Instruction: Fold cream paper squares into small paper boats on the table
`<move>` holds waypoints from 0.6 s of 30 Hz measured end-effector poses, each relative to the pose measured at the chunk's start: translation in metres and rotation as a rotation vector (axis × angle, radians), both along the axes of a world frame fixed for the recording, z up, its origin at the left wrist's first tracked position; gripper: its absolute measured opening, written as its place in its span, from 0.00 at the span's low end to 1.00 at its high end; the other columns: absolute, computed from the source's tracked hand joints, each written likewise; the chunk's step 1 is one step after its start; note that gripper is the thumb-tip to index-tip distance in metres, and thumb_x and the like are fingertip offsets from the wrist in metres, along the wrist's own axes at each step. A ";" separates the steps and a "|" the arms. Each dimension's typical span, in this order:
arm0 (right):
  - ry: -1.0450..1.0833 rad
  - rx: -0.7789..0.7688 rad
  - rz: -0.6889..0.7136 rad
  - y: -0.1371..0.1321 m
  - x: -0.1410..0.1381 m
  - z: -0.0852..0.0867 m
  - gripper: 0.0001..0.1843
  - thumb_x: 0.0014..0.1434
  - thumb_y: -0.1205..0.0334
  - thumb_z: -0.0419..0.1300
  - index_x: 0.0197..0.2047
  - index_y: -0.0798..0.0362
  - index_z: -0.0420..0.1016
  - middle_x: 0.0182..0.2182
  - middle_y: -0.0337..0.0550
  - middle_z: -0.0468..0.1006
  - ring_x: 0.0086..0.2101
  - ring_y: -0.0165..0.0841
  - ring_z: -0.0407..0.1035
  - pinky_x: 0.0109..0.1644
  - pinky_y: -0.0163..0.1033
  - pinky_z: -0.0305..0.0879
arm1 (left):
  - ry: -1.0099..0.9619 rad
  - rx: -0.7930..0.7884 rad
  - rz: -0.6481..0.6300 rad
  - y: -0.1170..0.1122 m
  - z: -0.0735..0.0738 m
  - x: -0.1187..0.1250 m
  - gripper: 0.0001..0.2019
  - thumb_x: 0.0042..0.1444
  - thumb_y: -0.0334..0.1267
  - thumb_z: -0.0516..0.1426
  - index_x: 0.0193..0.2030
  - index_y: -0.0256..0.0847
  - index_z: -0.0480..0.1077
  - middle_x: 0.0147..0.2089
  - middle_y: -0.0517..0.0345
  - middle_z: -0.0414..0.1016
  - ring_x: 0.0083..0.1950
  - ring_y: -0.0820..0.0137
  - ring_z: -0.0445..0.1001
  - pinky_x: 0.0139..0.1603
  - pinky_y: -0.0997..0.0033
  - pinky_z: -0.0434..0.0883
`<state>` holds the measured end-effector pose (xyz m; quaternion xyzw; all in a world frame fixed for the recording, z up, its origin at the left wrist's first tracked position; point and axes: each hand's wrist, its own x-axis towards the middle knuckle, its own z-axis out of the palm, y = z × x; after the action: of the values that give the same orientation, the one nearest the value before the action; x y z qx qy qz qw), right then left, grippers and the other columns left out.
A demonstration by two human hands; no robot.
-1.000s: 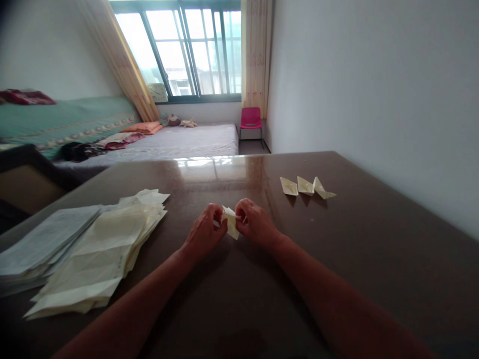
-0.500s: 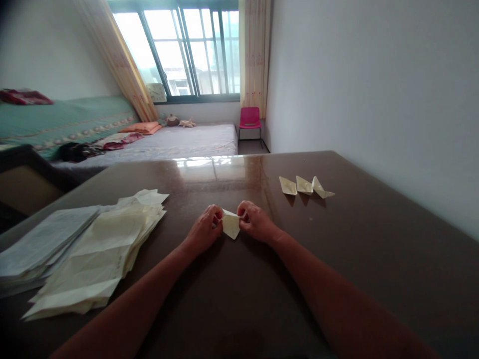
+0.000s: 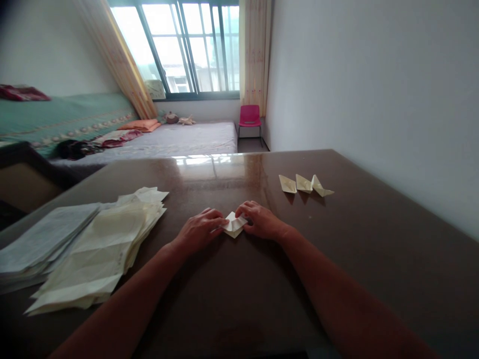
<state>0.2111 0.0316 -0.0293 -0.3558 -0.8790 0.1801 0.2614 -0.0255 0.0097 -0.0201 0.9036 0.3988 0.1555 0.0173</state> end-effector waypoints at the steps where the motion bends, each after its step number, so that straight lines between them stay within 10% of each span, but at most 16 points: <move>1: 0.006 0.000 0.019 0.000 0.001 0.002 0.17 0.48 0.72 0.60 0.43 0.51 0.71 0.40 0.43 0.70 0.41 0.33 0.65 0.47 0.38 0.62 | 0.013 0.005 -0.004 0.000 0.000 0.000 0.10 0.62 0.42 0.51 0.45 0.49 0.71 0.43 0.58 0.71 0.46 0.68 0.68 0.41 0.73 0.67; 13: 0.043 0.026 0.084 -0.002 -0.003 0.007 0.07 0.54 0.65 0.62 0.38 0.51 0.75 0.36 0.42 0.73 0.39 0.33 0.66 0.45 0.38 0.63 | -0.077 0.042 -0.019 -0.004 0.000 0.012 0.08 0.63 0.42 0.50 0.42 0.44 0.67 0.42 0.57 0.69 0.45 0.69 0.67 0.43 0.72 0.67; 18: 0.054 -0.221 0.111 -0.005 -0.001 0.010 0.17 0.50 0.64 0.63 0.45 0.53 0.69 0.37 0.40 0.71 0.33 0.29 0.66 0.37 0.34 0.64 | -0.040 0.020 -0.004 -0.005 -0.004 0.017 0.05 0.62 0.37 0.50 0.40 0.43 0.66 0.40 0.58 0.68 0.41 0.70 0.68 0.38 0.74 0.66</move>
<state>0.2103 0.0267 -0.0190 -0.3281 -0.8650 0.2994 0.2337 -0.0090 0.0045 -0.0239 0.9012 0.3951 0.1775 0.0165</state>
